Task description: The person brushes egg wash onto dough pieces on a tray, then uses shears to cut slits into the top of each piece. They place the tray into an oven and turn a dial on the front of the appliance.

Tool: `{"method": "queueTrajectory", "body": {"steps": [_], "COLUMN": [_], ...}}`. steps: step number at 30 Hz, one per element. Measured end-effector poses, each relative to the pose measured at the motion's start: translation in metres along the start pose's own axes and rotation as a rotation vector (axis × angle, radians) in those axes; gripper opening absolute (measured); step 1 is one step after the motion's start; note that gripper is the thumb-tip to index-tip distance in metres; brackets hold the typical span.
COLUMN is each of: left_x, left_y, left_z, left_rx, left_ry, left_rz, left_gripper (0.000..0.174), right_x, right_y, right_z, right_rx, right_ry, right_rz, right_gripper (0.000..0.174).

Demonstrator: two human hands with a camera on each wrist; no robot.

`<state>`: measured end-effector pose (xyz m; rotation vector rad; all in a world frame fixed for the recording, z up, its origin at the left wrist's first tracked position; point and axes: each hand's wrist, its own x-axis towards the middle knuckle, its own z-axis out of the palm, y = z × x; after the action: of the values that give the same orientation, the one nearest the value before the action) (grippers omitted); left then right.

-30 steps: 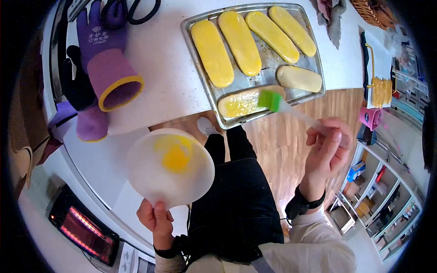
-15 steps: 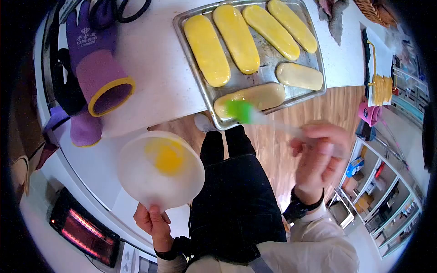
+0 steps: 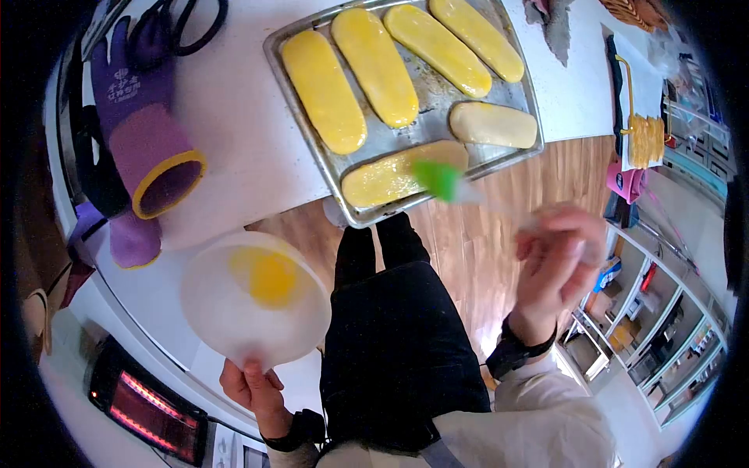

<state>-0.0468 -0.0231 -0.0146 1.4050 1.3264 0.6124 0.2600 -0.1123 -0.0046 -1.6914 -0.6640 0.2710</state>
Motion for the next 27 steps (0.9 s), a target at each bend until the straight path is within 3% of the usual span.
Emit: {"method": "queueTrajectory", "body": {"steps": [2,5,7,8,10,12,14,18,20,22,24,27], "left_x": [0.001,0.002,0.001,0.001,0.002,0.001,0.001,0.004,0.005,0.006,0.006,0.003], "left_y": [-0.001,0.0,-0.001,-0.001,-0.004,-0.004,-0.002,0.004,0.011,0.013,0.015,0.012], "left_z": [0.0,0.0,-0.001,-0.001,-0.002,0.001,0.002,0.005,0.012,0.016,0.018,0.011], "left_rx": [-0.037,-0.012,-0.022,-0.036,-0.034,-0.028,0.007,-0.014,0.102,0.108,0.121,0.105], "left_ry": [-0.031,0.001,0.001,-0.001,-0.021,-0.04,0.012,-0.035,0.017,0.029,0.042,0.057], "left_rz": [0.024,0.019,0.013,0.006,0.002,-0.001,-0.036,0.054,-0.03,-0.053,-0.073,-0.092], "left_gripper": [0.029,0.029,0.029,0.029,0.029,0.029,0.03,0.032,0.039,0.039,0.039,0.037], "right_x": [0.002,0.0,0.0,0.0,0.002,-0.002,0.001,0.0,0.003,-0.002,-0.001,-0.004], "right_y": [0.002,0.01,0.007,0.005,0.0,-0.002,0.005,0.009,0.006,0.005,0.01,0.014], "right_z": [0.005,-0.006,-0.018,-0.018,-0.016,-0.008,-0.007,-0.021,-0.024,-0.015,-0.011,-0.018], "right_rx": [-0.115,-0.257,-0.351,-0.352,-0.045,0.008,-0.268,-0.348,-0.07,0.112,-0.175,-0.279], "right_ry": [-0.251,-0.213,-0.014,-0.013,0.066,-0.068,-0.255,-0.036,0.117,-0.011,-0.246,-0.106], "right_rz": [-0.137,-0.149,0.006,0.007,0.011,0.005,-0.117,0.029,0.018,0.057,-0.148,-0.095], "right_gripper": [0.017,0.015,0.017,0.017,0.021,0.023,0.022,0.022,0.024,0.022,0.018,0.016]}}
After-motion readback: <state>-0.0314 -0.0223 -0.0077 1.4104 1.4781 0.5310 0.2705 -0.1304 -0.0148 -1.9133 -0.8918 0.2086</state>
